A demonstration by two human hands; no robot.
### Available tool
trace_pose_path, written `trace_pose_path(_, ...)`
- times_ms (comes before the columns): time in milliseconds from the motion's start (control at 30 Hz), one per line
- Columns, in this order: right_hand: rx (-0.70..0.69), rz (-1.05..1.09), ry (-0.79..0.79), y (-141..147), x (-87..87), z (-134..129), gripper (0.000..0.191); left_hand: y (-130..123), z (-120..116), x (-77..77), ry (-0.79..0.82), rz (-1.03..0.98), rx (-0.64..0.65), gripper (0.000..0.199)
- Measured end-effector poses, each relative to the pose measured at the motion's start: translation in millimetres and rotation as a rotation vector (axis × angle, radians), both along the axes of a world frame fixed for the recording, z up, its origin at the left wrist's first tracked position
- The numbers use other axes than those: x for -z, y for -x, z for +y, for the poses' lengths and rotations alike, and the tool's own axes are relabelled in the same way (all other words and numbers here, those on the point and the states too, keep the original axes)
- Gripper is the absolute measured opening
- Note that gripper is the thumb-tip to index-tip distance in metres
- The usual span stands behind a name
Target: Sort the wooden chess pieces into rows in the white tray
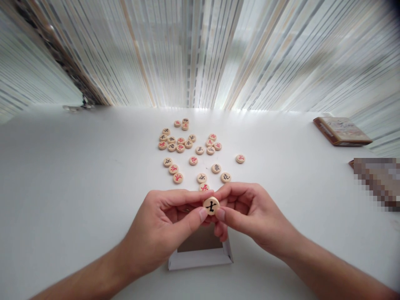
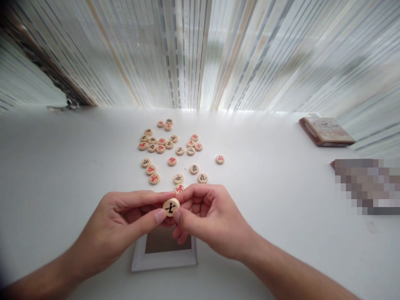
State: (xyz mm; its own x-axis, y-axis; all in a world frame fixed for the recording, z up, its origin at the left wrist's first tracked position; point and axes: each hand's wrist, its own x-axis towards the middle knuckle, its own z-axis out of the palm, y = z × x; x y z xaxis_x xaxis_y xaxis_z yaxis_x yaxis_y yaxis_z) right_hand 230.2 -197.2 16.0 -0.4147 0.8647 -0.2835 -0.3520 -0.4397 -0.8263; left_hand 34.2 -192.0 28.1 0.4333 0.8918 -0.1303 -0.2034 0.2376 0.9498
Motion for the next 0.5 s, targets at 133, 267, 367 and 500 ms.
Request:
trace_pose_path(133, -0.002, -0.042, -0.039, -0.8, 0.5, 0.3, 0.025, 0.9, 1.4, -0.8, 0.005, 0.024, -0.019, 0.027)
trace_pose_path(267, -0.008, -0.068, -0.07, -1.2, 1.7, 1.0, 0.026, 1.9, 1.8, -0.5, 0.007, 0.064, -0.024, 0.025)
trace_pose_path(367, -0.008, -0.092, -0.105, -1.6, 0.2, 0.9, 0.026, 1.3, 2.1, -0.1, -0.004, 0.064, -0.028, 0.025)
trace_pose_path(500, 0.031, -0.163, -0.169, -1.9, -1.1, -0.5, 0.023, 0.3, 1.5, 1.6, -0.018, 0.047, -0.046, 0.025)
